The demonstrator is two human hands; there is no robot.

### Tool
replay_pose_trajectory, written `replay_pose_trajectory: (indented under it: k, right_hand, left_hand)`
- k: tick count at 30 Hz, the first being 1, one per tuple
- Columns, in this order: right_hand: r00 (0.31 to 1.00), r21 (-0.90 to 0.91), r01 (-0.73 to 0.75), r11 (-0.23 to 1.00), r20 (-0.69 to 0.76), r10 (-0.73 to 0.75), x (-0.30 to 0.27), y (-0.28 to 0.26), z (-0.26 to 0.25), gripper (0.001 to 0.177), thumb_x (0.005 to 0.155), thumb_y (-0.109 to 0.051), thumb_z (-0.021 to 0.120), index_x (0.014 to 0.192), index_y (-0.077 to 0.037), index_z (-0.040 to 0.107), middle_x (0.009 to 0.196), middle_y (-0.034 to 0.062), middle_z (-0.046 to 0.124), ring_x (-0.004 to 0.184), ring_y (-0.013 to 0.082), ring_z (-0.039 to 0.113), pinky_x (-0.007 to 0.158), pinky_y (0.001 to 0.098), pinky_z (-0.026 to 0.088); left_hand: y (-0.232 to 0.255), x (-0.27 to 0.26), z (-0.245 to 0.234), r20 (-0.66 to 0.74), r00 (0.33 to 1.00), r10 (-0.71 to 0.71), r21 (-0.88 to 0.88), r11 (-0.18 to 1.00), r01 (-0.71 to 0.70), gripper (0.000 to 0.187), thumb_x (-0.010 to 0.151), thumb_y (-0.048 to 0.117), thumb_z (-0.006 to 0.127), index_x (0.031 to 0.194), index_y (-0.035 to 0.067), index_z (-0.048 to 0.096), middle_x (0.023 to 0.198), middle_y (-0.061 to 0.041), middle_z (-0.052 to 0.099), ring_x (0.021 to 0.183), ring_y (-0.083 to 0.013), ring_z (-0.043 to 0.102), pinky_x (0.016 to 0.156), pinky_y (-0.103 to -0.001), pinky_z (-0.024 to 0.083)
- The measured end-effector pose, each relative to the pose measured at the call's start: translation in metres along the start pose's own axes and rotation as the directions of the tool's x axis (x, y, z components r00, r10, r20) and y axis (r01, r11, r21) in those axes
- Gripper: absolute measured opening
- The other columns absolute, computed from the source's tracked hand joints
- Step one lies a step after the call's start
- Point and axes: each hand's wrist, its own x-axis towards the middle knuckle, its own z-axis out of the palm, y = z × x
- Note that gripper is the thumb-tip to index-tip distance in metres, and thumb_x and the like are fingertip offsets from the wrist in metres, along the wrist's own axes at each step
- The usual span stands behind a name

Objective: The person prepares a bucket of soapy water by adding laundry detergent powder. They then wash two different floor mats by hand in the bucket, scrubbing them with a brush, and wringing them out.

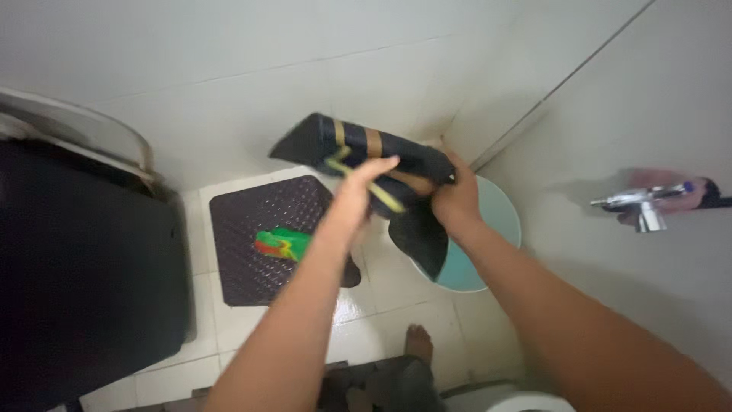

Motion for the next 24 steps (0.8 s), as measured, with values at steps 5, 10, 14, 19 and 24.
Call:
replay_pose_trajectory:
  k: [5, 10, 14, 19, 24]
  right_hand:
    - [0.998, -0.110, -0.062, 0.992, 0.004, 0.063, 0.000, 0.010, -0.023, 0.054, 0.086, 0.012, 0.041, 0.136, -0.004, 0.056, 0.131, 0.0163, 0.065, 0.124, 0.0300, 0.063, 0.106, 0.0389, 0.046]
    - [0.993, -0.134, -0.004, 0.991, 0.113, 0.020, 0.007, 0.047, -0.053, 0.061, 0.080, 0.008, 0.055, 0.140, -0.003, 0.049, 0.134, 0.0185, 0.060, 0.127, 0.0343, 0.058, 0.107, 0.0429, 0.044]
    - [0.983, -0.326, 0.077, 0.942, 0.184, -0.016, -0.006, 0.085, -0.064, 0.059, 0.085, -0.007, 0.067, 0.142, -0.005, 0.050, 0.136, 0.0198, 0.059, 0.130, 0.0365, 0.057, 0.113, 0.0462, 0.044]
    - [0.937, -0.268, 0.129, 0.955, 0.348, -0.029, -0.013, 0.104, -0.067, 0.108, 0.074, -0.034, 0.090, 0.155, -0.010, 0.022, 0.153, 0.0242, 0.037, 0.142, 0.0432, 0.038, 0.117, 0.0532, 0.028]
    - [0.893, -0.428, 0.163, 0.889, 0.447, 0.051, -0.015, 0.107, -0.083, 0.135, 0.064, -0.057, 0.093, 0.162, -0.022, 0.008, 0.165, 0.0287, 0.016, 0.153, 0.0468, 0.018, 0.119, 0.0581, 0.025]
  left_hand:
    - [0.002, 0.000, 0.057, 0.050, 0.991, -0.124, -0.283, 0.950, 0.133, 0.086, 0.092, 0.069, 0.042, 0.149, 0.005, 0.044, 0.144, -0.017, 0.057, 0.135, -0.0374, 0.054, 0.096, -0.066, 0.054]
    - [0.016, 0.015, 0.070, 0.180, 0.979, -0.093, -0.302, 0.942, 0.144, 0.082, 0.093, 0.068, 0.033, 0.145, 0.006, 0.046, 0.140, -0.021, 0.060, 0.130, -0.0399, 0.058, 0.095, -0.065, 0.055]
    - [0.000, 0.019, 0.077, 0.127, 0.992, -0.010, -0.252, 0.967, 0.042, 0.081, 0.098, 0.062, 0.041, 0.143, -0.004, 0.049, 0.140, -0.025, 0.062, 0.129, -0.0395, 0.061, 0.102, -0.054, 0.054]
    - [-0.014, 0.023, 0.093, 0.011, 0.990, 0.144, 0.058, 0.988, -0.144, 0.074, 0.105, 0.057, 0.047, 0.146, -0.004, 0.047, 0.139, -0.015, 0.064, 0.131, -0.0258, 0.063, 0.111, -0.039, 0.048]
    - [-0.005, 0.012, 0.097, -0.038, 0.937, 0.347, 0.356, 0.881, -0.311, 0.064, 0.103, 0.053, 0.047, 0.136, 0.002, 0.064, 0.126, -0.011, 0.072, 0.116, -0.0200, 0.067, 0.099, -0.036, 0.052]
